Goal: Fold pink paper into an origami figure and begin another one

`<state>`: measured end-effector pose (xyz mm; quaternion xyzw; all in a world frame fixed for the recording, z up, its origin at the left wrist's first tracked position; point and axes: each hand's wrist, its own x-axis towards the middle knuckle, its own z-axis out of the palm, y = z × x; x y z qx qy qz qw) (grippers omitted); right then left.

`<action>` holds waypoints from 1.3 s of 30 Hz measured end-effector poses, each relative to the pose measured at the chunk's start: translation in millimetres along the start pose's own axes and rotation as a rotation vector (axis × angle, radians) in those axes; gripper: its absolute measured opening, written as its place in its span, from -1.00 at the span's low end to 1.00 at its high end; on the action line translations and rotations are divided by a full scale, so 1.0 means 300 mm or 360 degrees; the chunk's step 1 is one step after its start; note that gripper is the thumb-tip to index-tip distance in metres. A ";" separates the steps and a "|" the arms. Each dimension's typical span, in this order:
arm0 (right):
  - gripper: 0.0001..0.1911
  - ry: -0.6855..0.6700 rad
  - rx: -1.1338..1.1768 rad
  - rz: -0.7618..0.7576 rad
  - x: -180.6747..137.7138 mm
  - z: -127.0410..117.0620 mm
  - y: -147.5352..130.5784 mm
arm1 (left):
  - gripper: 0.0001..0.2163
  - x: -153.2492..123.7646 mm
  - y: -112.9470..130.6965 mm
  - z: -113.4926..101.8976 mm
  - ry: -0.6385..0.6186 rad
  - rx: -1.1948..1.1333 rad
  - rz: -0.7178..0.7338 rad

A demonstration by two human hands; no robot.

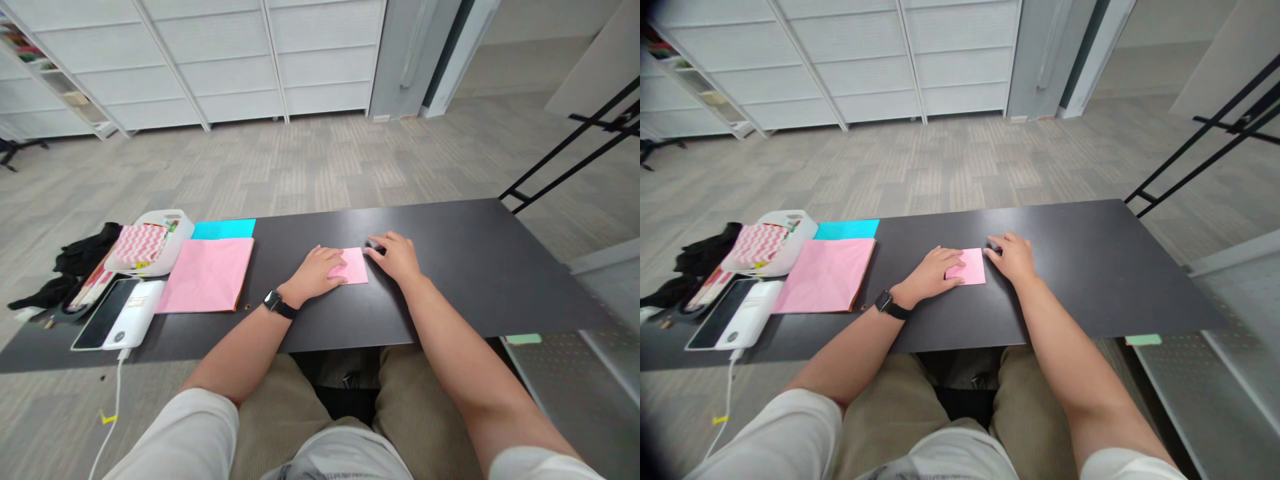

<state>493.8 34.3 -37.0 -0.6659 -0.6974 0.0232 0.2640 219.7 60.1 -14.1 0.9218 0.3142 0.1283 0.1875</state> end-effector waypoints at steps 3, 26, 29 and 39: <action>-0.75 -0.0020 0.0100 -0.0133 0.004 -0.003 -0.011 | -0.61 -0.006 0.002 -0.012 -0.0020 0.0025 -0.0038; -0.80 -0.0277 0.0125 -0.0466 0.023 0.020 -0.033 | -0.51 -0.010 -0.008 -0.027 -0.0040 0.0053 -0.0119; -0.78 -0.0294 0.0125 -0.0474 0.019 0.018 -0.026 | -0.50 -0.009 -0.008 -0.026 -0.0050 0.0054 -0.0127; -0.57 -0.0454 0.0111 -0.0492 -0.009 -0.021 -0.011 | -0.49 -0.009 -0.024 -0.009 -0.0022 0.0035 -0.0109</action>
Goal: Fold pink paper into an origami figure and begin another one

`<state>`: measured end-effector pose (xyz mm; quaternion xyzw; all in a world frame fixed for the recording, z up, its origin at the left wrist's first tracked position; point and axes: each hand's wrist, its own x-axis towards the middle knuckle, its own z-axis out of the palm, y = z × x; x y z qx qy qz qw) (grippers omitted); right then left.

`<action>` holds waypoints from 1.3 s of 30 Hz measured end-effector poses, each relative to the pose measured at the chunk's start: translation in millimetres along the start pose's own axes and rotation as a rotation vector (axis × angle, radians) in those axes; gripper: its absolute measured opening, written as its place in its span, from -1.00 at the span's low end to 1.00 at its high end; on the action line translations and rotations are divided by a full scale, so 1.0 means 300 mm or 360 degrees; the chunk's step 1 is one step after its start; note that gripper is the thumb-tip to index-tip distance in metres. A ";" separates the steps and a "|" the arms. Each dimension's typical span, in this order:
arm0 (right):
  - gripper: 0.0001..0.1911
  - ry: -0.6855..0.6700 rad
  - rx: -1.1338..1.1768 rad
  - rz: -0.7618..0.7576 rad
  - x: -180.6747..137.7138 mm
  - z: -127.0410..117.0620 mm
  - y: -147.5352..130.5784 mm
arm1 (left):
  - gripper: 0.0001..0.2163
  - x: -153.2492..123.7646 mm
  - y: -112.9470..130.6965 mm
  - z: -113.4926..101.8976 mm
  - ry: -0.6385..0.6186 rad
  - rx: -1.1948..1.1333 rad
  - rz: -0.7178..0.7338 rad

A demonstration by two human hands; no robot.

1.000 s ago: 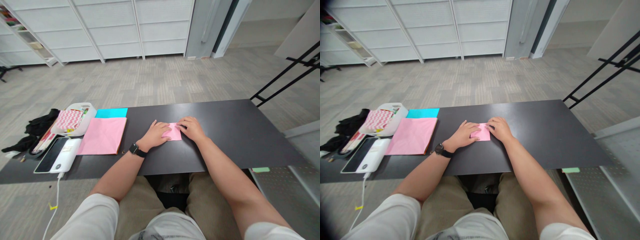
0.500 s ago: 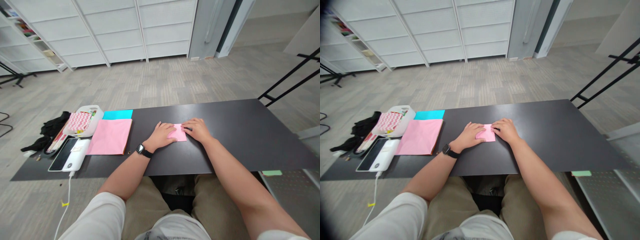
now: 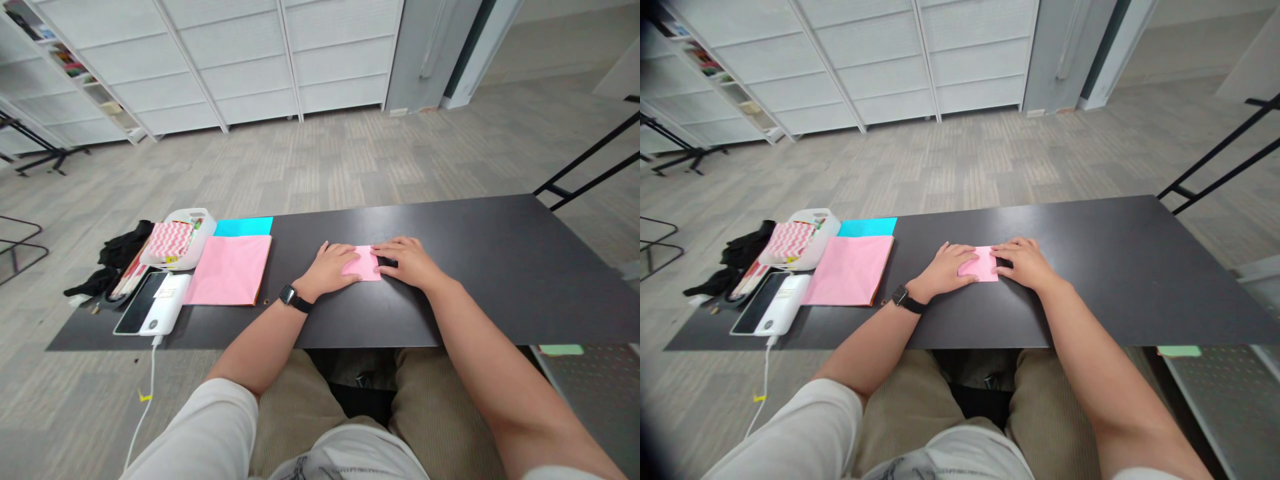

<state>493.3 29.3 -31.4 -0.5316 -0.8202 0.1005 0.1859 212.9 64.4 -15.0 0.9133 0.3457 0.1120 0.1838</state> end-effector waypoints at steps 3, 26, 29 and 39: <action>-0.51 -0.0063 0.0019 -0.0015 -0.003 -0.014 -0.005 | -0.49 0.001 0.003 -0.005 -0.0018 -0.0001 -0.0009; -0.81 0.0235 -0.0153 0.0160 0.040 0.036 -0.007 | -0.49 0.008 -0.003 0.006 0.0012 -0.0012 -0.0022; -0.71 0.0181 -0.0164 0.0078 0.012 0.022 0.010 | -0.49 0.008 -0.004 0.005 0.0013 -0.0026 -0.0018; -0.70 0.0163 0.0113 -0.0130 0.020 -0.010 -0.020 | -0.50 0.009 -0.013 0.021 0.0046 -0.0043 0.0006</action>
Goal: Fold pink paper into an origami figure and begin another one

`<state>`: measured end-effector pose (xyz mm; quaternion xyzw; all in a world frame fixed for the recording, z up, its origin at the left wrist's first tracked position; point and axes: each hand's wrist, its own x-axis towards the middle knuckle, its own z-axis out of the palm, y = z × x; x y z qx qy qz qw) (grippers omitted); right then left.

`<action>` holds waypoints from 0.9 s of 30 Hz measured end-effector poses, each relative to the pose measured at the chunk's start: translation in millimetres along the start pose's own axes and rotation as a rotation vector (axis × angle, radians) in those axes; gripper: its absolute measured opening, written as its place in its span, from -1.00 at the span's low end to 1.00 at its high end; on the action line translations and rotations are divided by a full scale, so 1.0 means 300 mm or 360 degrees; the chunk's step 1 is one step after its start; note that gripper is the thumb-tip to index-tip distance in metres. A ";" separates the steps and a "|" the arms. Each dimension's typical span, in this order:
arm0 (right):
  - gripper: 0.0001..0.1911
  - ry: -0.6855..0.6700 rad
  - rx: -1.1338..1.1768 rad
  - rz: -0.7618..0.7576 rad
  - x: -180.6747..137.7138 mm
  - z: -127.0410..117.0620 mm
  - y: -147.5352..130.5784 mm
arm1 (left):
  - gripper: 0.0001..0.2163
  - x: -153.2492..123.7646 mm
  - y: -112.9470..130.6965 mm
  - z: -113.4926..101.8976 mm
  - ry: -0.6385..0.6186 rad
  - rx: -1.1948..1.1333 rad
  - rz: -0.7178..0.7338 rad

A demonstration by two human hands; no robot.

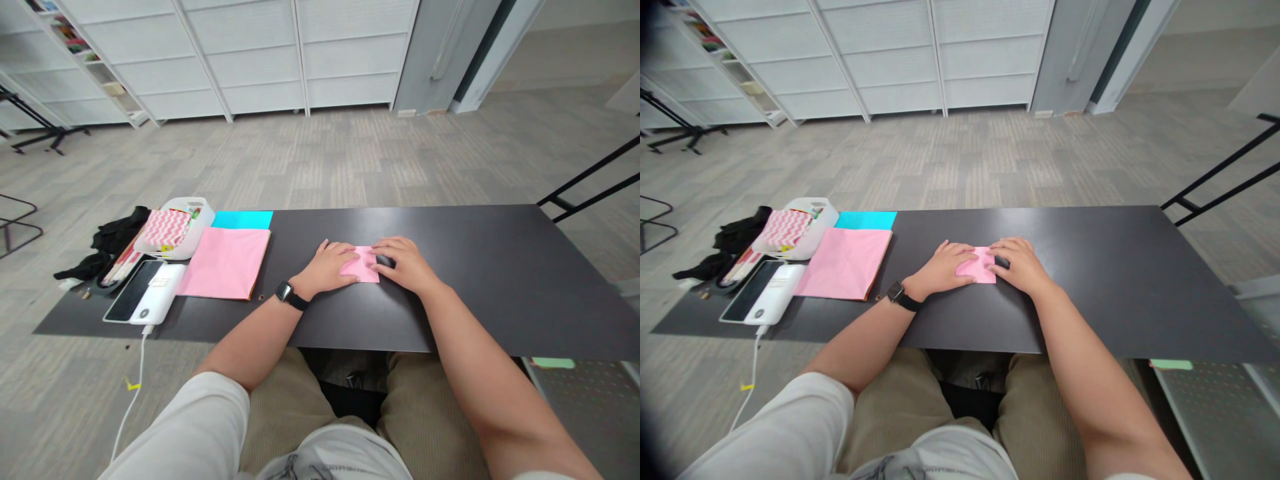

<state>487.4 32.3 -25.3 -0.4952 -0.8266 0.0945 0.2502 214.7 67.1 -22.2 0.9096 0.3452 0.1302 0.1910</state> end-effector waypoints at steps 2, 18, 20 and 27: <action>-0.68 -0.0095 -0.0010 0.0003 0.001 0.012 -0.008 | -0.49 0.001 0.001 -0.005 -0.0008 -0.0006 0.0003; -0.65 -0.0169 -0.0096 0.0093 -0.007 0.023 -0.006 | -0.17 -0.046 -0.152 -0.131 0.0009 0.0047 -0.0336; -0.65 -0.0155 -0.0108 0.0098 -0.004 0.027 -0.008 | -0.36 -0.035 -0.142 -0.125 0.0139 0.0047 -0.0390; -0.63 -0.0048 -0.0168 0.0114 0.019 0.048 -0.022 | -0.62 -0.006 -0.131 -0.073 0.0221 0.0099 -0.0353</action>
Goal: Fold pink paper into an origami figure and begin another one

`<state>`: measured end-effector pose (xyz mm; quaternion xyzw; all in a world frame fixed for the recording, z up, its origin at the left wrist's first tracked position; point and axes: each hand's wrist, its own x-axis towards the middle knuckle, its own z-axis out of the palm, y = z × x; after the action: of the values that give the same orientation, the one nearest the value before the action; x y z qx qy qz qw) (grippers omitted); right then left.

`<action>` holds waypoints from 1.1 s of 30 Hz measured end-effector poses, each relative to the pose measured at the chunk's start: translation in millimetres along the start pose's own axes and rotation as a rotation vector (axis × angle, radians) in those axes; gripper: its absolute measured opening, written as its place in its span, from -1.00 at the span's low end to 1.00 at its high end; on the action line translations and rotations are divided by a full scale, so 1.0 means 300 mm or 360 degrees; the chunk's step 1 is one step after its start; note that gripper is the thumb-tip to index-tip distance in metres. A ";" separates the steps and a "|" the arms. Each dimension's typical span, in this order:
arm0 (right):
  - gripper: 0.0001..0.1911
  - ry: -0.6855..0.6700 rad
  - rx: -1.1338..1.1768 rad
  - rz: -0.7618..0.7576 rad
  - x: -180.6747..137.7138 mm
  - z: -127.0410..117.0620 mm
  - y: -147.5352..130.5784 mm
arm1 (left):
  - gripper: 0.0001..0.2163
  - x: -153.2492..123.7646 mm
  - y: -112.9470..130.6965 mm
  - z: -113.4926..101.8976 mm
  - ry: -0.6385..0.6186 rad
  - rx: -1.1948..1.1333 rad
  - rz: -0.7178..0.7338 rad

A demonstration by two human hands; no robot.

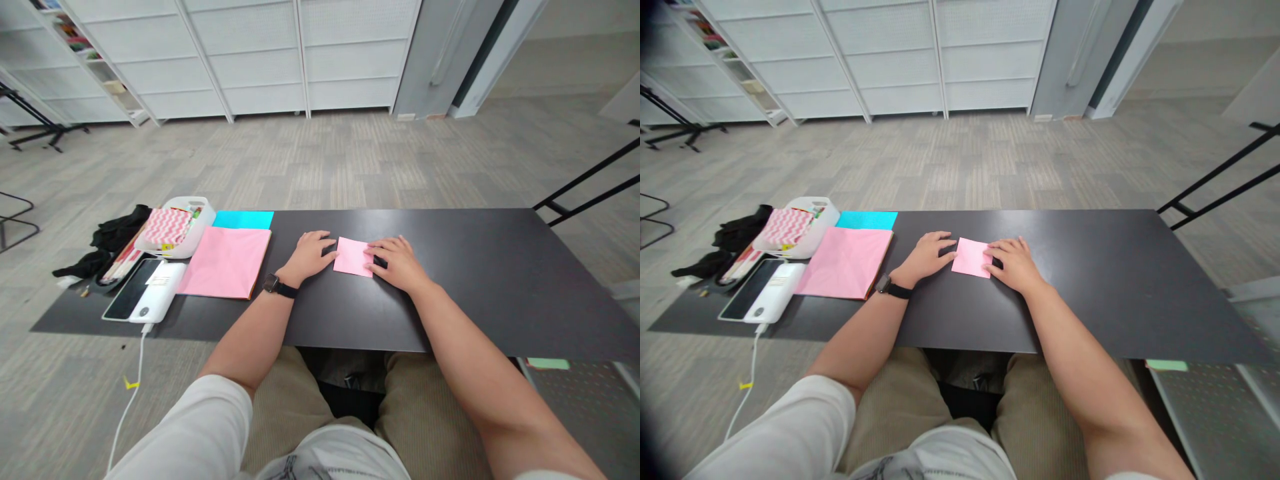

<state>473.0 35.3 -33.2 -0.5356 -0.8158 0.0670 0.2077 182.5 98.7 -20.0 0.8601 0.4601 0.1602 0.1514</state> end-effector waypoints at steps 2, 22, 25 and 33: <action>-0.63 0.0008 0.0002 -0.0013 0.004 0.002 -0.003 | -0.64 0.001 0.001 0.007 0.0012 -0.0029 0.0028; -0.62 0.0143 0.0135 0.0051 0.015 -0.004 -0.017 | -0.43 -0.004 0.058 -0.016 0.0235 -0.0749 -0.0049; -0.59 0.0273 0.0191 0.0111 0.015 -0.007 -0.001 | -0.53 0.006 0.027 -0.029 0.0553 -0.0772 -0.0248; -0.36 0.0351 0.0231 0.0093 0.006 -0.020 -0.014 | -0.73 -0.023 0.086 -0.055 0.0846 -0.0344 0.0057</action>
<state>471.3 34.4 -25.9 -0.5468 -0.7651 0.0726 0.3323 191.2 81.1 4.4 0.7747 0.4488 0.4309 0.1135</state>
